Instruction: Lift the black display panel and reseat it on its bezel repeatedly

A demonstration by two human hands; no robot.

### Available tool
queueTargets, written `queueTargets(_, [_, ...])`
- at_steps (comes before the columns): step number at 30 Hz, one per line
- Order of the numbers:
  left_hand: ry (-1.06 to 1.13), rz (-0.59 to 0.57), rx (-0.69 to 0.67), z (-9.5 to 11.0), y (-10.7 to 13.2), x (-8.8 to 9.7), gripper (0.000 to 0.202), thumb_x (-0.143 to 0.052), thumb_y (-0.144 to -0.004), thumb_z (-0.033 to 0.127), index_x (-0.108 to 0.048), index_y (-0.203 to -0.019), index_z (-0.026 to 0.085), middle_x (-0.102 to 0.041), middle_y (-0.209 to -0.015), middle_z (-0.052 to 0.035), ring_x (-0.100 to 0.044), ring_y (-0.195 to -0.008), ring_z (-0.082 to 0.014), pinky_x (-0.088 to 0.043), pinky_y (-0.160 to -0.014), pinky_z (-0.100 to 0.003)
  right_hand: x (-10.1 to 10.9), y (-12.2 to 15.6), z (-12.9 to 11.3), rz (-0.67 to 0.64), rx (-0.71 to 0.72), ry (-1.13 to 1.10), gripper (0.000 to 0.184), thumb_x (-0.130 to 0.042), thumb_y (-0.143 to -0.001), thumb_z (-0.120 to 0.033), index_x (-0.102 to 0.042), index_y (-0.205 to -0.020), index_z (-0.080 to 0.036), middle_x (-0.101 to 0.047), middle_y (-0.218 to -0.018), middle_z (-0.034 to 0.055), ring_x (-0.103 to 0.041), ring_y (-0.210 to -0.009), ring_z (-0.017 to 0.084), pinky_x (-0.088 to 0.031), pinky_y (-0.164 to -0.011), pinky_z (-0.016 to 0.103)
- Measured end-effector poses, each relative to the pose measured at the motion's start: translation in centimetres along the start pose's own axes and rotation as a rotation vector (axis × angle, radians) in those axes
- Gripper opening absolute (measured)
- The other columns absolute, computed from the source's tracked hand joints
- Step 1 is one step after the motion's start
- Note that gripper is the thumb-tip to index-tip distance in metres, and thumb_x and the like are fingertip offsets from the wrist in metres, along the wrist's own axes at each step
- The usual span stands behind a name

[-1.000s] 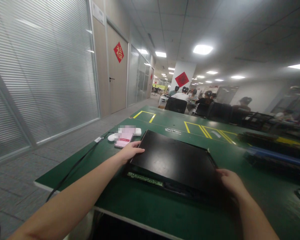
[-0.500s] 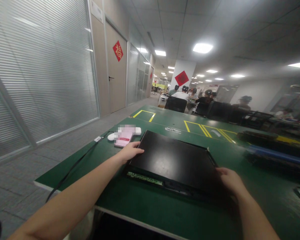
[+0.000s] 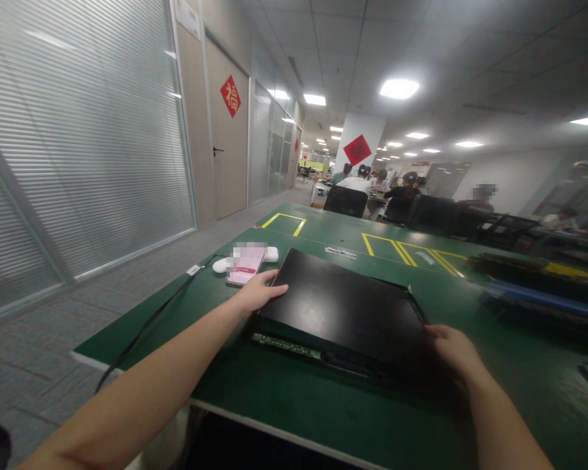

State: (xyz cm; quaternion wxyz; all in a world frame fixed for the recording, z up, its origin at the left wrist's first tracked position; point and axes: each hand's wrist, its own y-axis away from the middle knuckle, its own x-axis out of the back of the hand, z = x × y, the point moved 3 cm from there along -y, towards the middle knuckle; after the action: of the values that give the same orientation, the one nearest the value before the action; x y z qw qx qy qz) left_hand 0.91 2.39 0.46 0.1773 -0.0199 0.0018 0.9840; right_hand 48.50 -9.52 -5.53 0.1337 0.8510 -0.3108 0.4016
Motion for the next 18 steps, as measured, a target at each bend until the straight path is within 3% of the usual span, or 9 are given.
queueTargets(6, [0.206,-0.114,-0.041,0.3,0.1,-0.8,0.063,-0.085,-0.062,0.03,-0.064,-0.12,0.016,-0.074,-0.106,-0.0112,-0.069,-0.1,-0.0294,-0.052,-0.089,-0.042,0.0,0.0,-0.1,0.003,0.0,0.046,0.038,-0.059,-0.057,-0.017,-0.076,-0.091,-0.022,-0.073,-0.093,0.0089,-0.067,-0.086,0.025,-0.048,-0.071,0.03])
queueTargets(12, [0.286,-0.122,-0.083,0.7,0.1,-1.0,0.069,-0.085,-0.061,0.022,-0.061,-0.124,0.014,-0.074,-0.108,-0.0112,-0.068,-0.103,-0.0302,-0.053,-0.089,-0.04,0.4,0.7,-0.9,0.025,-0.033,0.033,0.041,-0.059,-0.066,-0.028,-0.071,-0.104,-0.019,-0.072,-0.09,0.0091,-0.067,-0.082,0.024,-0.049,-0.072,0.032])
queueTargets(18, [0.33,-0.135,-0.152,0.9,0.1,-1.2,0.073,-0.084,-0.062,0.02,-0.057,-0.13,0.015,-0.072,-0.115,-0.0118,-0.066,-0.108,-0.0307,-0.05,-0.096,-0.043,0.8,0.9,-1.8,0.049,-0.023,0.028,0.045,-0.049,-0.077,-0.043,-0.071,-0.105,-0.014,-0.07,-0.109,0.0148,-0.064,-0.103,0.03,-0.047,-0.087,0.037])
